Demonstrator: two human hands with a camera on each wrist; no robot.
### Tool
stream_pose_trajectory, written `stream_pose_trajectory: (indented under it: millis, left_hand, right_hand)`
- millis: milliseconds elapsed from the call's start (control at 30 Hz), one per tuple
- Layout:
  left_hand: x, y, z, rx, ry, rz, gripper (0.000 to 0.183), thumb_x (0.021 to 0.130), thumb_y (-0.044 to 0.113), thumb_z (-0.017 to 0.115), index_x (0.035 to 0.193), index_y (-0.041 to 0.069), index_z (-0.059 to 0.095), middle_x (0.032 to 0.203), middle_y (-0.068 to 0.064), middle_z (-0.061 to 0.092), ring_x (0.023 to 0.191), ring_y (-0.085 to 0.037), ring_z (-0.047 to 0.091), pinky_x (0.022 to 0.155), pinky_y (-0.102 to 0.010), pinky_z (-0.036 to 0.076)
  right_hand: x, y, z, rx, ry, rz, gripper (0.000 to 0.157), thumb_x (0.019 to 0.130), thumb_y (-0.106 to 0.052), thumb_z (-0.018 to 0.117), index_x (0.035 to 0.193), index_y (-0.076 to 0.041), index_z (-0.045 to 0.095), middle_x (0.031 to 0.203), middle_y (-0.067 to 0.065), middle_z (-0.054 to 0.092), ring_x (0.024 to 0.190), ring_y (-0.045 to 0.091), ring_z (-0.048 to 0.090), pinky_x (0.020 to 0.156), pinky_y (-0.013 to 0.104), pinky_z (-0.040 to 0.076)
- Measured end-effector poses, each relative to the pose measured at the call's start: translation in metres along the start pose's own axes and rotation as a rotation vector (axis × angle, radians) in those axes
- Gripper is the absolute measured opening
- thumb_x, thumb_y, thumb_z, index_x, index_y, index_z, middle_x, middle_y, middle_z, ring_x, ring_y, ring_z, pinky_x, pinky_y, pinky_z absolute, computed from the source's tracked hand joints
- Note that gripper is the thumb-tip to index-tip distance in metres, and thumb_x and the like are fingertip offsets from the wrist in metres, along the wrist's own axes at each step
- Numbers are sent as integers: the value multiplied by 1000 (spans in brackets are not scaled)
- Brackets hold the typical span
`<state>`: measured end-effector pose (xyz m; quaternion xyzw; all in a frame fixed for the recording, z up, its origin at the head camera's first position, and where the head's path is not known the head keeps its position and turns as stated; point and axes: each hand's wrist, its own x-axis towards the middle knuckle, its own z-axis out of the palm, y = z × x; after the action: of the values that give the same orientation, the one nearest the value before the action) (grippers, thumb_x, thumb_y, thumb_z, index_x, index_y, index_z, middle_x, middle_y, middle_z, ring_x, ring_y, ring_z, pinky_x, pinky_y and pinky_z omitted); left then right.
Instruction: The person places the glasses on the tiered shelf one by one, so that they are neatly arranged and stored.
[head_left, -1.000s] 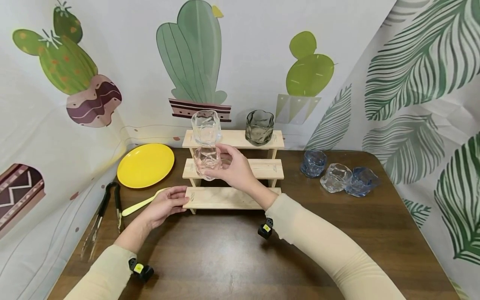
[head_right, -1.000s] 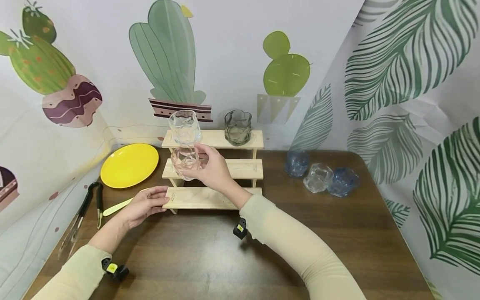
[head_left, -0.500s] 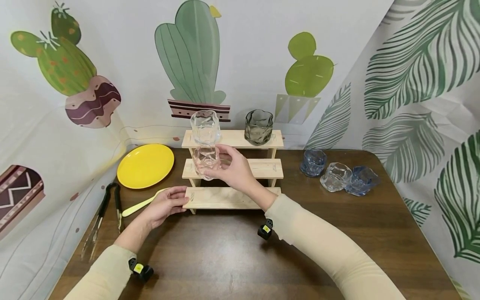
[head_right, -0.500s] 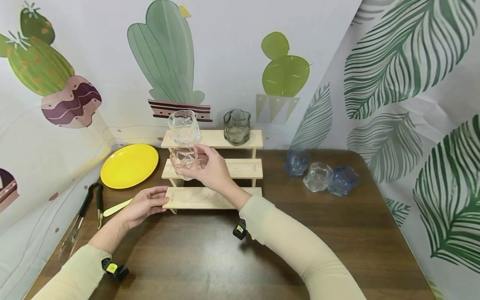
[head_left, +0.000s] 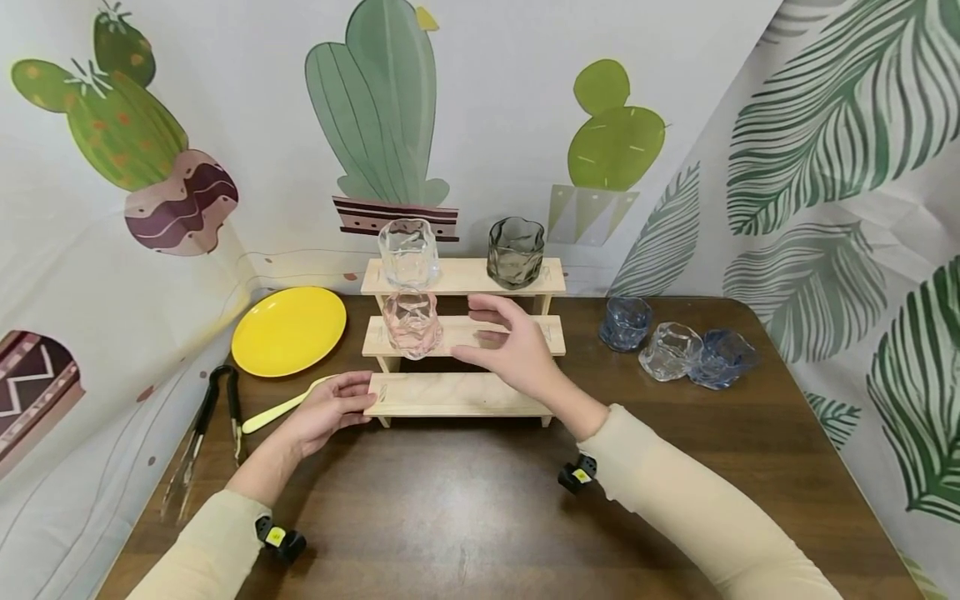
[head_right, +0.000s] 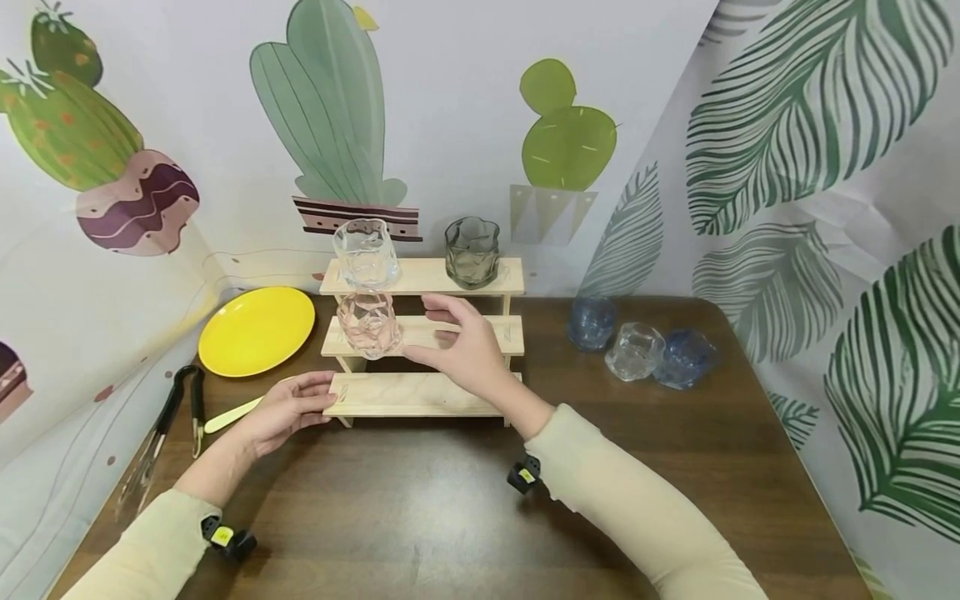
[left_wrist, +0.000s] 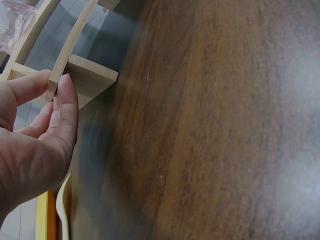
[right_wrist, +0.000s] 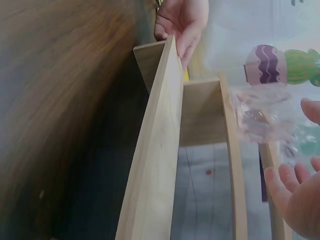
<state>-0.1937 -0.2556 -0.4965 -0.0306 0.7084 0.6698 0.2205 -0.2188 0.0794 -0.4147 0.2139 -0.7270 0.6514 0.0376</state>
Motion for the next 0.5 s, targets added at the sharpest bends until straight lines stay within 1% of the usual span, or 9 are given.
stream_pose_trajectory:
  millis: [167,267,367,433,500]
  left_hand:
    - [0,-1,0,-4,6,0,65,103,9,65,154,-9,31,137,-25,52,103,-18,64,85,-31,58]
    - [0,-2,1,-8,8,1,64,103,8,64,155,-9,31,138,-25,52,103,-18,65,85,-31,58]
    - [-1,-2,1,-8,9,7,63,103,7,64,154,-9,31,138,-25,53,103,-17,65,85,-30,58]
    - [-1,-2,1,-6,10,12,63,103,7,64,154,-9,31,138,-25,53,103,-17,65,85,-31,58]
    - [-1,-1,1,-5,9,13,64,103,8,65,154,-9,32,137,-24,53,103,-18,65,85,-31,58]
  right_hand:
    - [-20,-3,-36,-25,78,-72,59,79,0,90,133,-3,65,131,10,65,119,41,62,97,42,56]
    - [-34,-1,-63,-79,136,-124,58,78,5,89,130,0,66,128,12,67,116,40,63,97,43,56]
    - [-47,3,-95,-160,214,-174,58,76,9,88,128,3,66,125,14,69,113,33,66,98,40,55]
    - [-56,6,-119,-210,284,-180,57,75,12,88,127,4,67,123,15,70,110,25,68,98,34,54]
    - [-66,9,-143,-250,365,-170,57,74,14,87,127,6,67,121,12,72,108,17,69,98,27,52]
